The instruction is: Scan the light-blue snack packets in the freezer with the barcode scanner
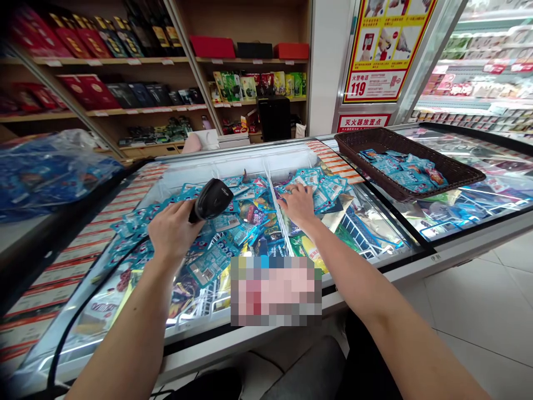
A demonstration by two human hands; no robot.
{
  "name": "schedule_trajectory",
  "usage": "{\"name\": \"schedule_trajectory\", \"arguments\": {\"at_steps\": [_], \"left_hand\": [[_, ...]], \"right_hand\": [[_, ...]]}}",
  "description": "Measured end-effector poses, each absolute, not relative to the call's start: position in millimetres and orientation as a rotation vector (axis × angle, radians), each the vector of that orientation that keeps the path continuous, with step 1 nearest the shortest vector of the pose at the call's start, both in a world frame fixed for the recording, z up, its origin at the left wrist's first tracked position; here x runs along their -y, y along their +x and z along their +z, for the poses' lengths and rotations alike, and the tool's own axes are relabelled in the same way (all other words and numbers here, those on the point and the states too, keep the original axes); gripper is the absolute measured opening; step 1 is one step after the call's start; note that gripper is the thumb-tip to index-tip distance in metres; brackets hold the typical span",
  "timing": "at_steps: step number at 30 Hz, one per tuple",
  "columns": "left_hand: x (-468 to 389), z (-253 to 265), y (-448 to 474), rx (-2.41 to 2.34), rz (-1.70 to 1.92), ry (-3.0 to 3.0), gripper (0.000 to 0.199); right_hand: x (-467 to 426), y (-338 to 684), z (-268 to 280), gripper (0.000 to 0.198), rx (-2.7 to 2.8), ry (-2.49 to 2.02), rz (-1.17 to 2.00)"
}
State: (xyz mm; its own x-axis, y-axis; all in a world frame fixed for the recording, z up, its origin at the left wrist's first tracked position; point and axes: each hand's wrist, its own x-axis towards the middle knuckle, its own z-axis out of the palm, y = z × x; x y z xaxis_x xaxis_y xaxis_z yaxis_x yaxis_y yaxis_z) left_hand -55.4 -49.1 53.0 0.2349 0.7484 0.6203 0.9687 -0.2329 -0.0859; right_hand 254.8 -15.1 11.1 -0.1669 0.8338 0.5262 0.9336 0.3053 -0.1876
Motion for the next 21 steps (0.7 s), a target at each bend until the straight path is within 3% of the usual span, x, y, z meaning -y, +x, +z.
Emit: {"name": "schedule_trajectory", "arguments": {"at_steps": [7, 16, 21], "left_hand": [[49.3, 53.7, -56.7, 1.602, -0.656, -2.031, 0.032], [49.9, 54.4, -62.7, 1.637, -0.688, -1.947, 0.034], [50.8, 54.5, -61.7, 1.646, -0.686, -1.952, 0.035]], "right_hand": [[17.4, 255.1, 12.7, 0.034, 2.004, -1.558, -0.278], [39.7, 222.9, 30.5, 0.029, 2.477, -0.769, 0.289], [52.8, 206.7, 40.4, 0.033, 2.671, -0.584, 0.471]]}}
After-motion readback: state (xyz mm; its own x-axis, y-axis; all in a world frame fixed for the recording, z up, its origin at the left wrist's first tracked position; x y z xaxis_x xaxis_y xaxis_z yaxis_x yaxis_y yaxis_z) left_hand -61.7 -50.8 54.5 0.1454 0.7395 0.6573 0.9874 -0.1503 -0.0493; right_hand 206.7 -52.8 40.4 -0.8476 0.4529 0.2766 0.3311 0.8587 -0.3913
